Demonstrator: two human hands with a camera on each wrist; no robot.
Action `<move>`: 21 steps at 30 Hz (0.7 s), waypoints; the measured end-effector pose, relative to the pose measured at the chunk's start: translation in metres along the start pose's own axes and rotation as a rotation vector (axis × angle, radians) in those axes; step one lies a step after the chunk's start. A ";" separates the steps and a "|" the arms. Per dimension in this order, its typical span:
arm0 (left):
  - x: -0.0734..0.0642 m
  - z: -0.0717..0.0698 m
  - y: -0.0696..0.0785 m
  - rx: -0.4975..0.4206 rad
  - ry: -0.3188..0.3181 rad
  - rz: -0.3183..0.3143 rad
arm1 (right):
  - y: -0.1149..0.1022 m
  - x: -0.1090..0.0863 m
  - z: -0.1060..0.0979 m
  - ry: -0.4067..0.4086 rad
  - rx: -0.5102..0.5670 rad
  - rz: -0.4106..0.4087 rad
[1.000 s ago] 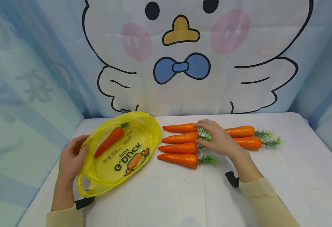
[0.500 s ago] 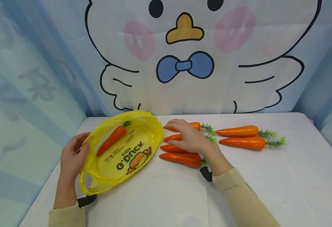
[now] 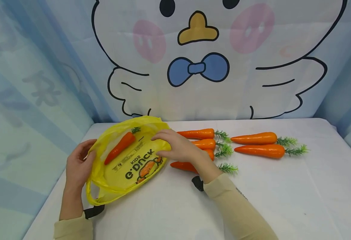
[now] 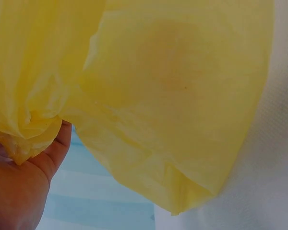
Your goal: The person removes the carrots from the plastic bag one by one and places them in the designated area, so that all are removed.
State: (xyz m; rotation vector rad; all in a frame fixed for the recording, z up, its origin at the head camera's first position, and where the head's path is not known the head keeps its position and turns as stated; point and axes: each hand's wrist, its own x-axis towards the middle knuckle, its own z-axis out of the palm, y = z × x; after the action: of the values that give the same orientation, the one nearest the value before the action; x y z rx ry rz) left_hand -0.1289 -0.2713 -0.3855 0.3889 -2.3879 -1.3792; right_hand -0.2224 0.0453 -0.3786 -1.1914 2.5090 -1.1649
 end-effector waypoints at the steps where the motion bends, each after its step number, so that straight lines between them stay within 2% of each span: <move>1: 0.000 0.000 0.000 0.000 0.001 0.001 | -0.001 0.003 0.003 -0.003 0.007 -0.003; 13: 0.000 -0.003 0.000 -0.013 -0.007 -0.021 | -0.010 0.035 0.030 -0.025 0.020 -0.138; 21: 0.001 -0.002 0.000 -0.022 -0.014 -0.009 | -0.010 0.047 0.040 -0.052 0.013 -0.161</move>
State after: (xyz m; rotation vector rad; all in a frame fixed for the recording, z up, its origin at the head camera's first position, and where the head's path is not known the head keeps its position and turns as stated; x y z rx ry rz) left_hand -0.1285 -0.2733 -0.3840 0.3853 -2.3835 -1.4149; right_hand -0.2318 -0.0153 -0.3902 -1.4244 2.4014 -1.1673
